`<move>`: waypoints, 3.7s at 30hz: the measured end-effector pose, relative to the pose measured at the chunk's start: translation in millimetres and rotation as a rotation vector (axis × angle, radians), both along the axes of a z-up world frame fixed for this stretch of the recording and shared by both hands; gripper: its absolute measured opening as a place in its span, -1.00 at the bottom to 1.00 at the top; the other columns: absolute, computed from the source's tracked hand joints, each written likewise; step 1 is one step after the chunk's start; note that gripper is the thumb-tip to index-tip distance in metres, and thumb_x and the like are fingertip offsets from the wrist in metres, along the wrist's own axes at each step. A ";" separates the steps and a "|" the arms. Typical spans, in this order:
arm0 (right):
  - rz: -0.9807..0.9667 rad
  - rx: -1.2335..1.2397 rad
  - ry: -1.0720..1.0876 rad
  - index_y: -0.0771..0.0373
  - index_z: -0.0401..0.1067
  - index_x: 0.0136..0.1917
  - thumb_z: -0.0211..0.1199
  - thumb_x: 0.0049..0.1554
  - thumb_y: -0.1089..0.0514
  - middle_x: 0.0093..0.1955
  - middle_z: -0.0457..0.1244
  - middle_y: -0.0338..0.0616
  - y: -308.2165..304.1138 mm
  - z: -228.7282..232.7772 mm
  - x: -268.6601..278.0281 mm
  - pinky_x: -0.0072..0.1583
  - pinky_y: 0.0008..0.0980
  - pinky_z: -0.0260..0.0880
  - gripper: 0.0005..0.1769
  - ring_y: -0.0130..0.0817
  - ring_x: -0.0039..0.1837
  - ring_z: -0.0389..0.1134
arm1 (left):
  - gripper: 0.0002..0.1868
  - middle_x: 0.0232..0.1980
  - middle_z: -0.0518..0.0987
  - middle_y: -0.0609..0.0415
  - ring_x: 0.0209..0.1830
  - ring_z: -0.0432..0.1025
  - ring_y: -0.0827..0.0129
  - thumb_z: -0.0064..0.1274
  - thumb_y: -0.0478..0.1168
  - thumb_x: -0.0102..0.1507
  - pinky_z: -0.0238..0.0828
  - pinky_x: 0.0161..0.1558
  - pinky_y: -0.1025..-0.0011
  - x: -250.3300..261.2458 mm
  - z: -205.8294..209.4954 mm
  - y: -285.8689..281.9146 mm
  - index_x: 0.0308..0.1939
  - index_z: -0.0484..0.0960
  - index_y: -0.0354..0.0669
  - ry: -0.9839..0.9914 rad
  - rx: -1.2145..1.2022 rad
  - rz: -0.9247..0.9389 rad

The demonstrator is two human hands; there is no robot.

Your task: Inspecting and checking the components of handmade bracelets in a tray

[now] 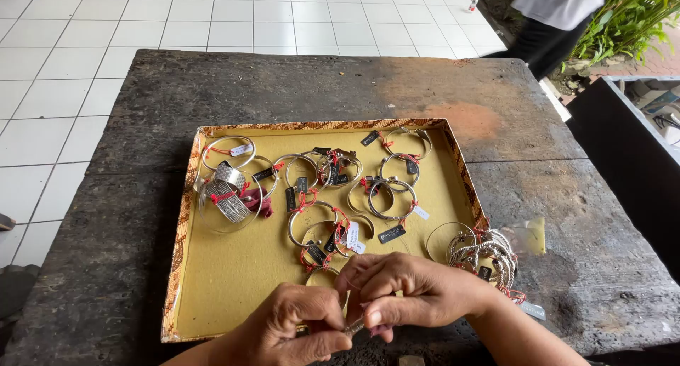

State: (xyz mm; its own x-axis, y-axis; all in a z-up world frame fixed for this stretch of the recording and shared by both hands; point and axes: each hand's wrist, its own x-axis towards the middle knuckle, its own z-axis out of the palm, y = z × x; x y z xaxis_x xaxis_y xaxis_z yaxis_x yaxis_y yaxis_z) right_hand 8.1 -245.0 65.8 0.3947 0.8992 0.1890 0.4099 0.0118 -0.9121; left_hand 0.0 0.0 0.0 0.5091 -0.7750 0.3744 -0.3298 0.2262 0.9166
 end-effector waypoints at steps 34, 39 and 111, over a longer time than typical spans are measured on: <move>-0.672 -0.122 -0.724 0.22 0.23 -0.36 -0.06 0.37 -0.04 -0.41 0.19 -0.15 33.5 -22.4 -23.3 -0.22 -0.21 0.20 -0.50 -0.12 -0.35 0.19 | -0.81 -0.49 0.41 0.24 -0.52 0.41 0.56 -0.02 -0.17 0.42 0.38 -0.34 0.56 -7.4 18.1 -12.7 -0.09 0.74 0.11 -0.146 0.074 0.282; -0.927 -0.015 -0.669 0.16 0.29 -0.18 0.26 0.17 -0.19 -0.34 0.19 -0.30 31.5 -35.4 -19.7 -0.24 -0.37 0.16 -0.60 -0.36 -0.31 0.18 | -0.89 -0.33 0.38 0.18 -0.45 0.62 0.36 0.03 -0.21 0.37 0.68 -0.37 0.52 -5.8 -10.2 -16.1 -0.20 0.56 -0.15 0.132 0.077 0.272; -0.778 -0.124 -1.050 0.33 0.41 -0.17 -0.09 0.35 0.10 -0.17 0.36 -0.13 45.6 -28.0 -22.6 0.19 -0.19 0.30 -0.62 -0.04 0.07 0.36 | -0.91 -0.32 0.47 0.22 -0.33 0.38 0.51 0.05 -0.29 0.38 0.39 -0.26 0.51 -9.6 13.6 -13.5 -0.19 0.65 -0.02 -0.036 -0.036 0.323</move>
State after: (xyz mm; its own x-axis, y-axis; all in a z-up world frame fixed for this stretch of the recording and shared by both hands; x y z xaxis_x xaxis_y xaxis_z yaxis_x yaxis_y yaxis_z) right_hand -14.4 -199.4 37.8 0.5307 0.5382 0.6547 0.7824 -0.6081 -0.1343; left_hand -9.6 -13.5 13.6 0.7125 -0.5614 0.4210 -0.4219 0.1367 0.8963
